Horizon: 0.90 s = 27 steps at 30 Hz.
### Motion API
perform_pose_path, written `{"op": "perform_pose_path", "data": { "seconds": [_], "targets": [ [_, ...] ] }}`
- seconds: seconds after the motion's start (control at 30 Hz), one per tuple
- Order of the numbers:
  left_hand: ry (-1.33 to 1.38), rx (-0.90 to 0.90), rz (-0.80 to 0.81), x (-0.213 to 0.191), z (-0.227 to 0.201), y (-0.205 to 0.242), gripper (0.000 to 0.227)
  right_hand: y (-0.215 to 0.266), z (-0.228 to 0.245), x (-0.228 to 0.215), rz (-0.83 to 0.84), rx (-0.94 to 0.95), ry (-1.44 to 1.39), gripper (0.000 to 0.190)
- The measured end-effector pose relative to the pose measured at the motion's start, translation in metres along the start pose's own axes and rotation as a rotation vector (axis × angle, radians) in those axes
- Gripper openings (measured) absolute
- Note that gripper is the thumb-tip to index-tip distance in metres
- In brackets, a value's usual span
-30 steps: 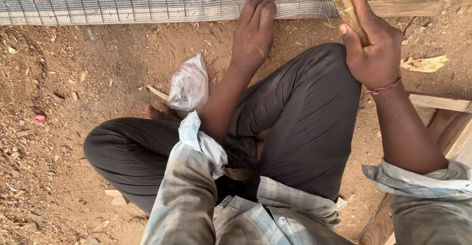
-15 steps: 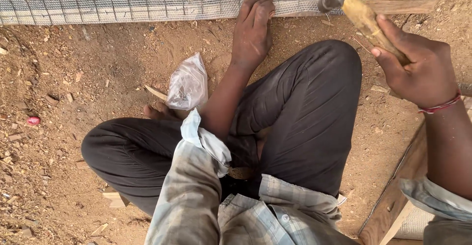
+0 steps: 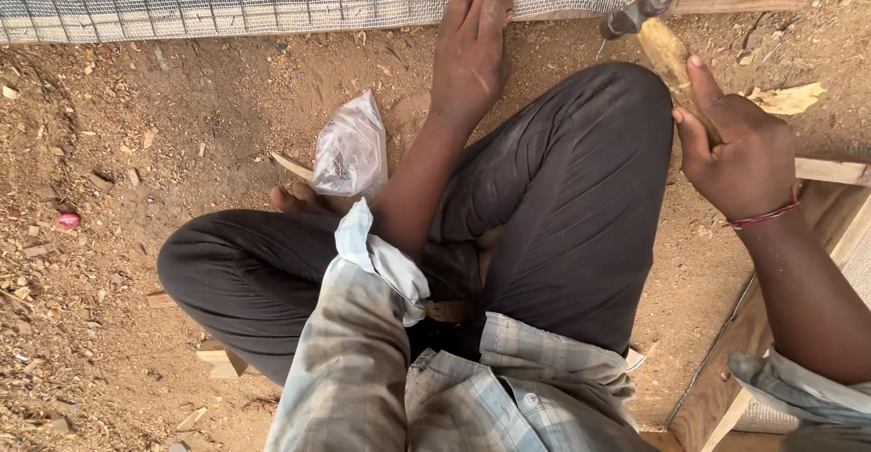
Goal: Making a wire mesh frame by hammering small nails to secure the mesh onto a wooden frame while sitting on the ground.
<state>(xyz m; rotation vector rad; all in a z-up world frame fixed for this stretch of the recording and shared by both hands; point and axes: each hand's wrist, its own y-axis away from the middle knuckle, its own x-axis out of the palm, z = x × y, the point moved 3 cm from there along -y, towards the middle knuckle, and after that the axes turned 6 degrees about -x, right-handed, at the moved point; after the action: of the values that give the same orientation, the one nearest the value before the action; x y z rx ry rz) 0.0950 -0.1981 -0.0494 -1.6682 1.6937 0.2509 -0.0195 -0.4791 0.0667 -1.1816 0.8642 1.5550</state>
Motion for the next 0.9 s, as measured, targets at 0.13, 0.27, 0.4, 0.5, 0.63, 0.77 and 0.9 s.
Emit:
{"op": "perform_pose_path", "data": {
  "seconds": [0.13,0.27,0.4,0.5,0.63,0.77,0.9],
  "targets": [
    [-0.061,0.048,-0.009,0.006,0.004,0.004,0.034,-0.01,0.005,-0.004,-0.007,-0.021,0.045,0.048],
    [-0.113,0.077,-0.026,0.002,0.006,0.009,0.028,-0.015,0.002,-0.002,-0.017,-0.047,-0.002,0.051],
    [-0.091,0.072,-0.041,-0.003,0.003,0.012,0.028,-0.011,0.006,-0.016,-0.001,-0.006,-0.136,0.05],
    [0.12,0.008,-0.009,-0.019,0.006,0.002,0.029,-0.028,0.023,-0.028,0.029,0.044,-0.203,0.05],
    [0.2,-0.101,-0.015,-0.024,0.006,-0.009,0.015,-0.036,0.043,-0.034,-0.036,0.021,-0.272,0.049],
    [0.226,-0.07,-0.157,-0.001,0.02,-0.013,0.015,-0.039,0.048,-0.038,-0.067,0.027,-0.311,0.048],
    [0.142,-0.086,-0.177,-0.013,0.008,-0.017,0.018,-0.02,0.029,-0.024,-0.028,0.065,-0.343,0.049]
  ]
}}
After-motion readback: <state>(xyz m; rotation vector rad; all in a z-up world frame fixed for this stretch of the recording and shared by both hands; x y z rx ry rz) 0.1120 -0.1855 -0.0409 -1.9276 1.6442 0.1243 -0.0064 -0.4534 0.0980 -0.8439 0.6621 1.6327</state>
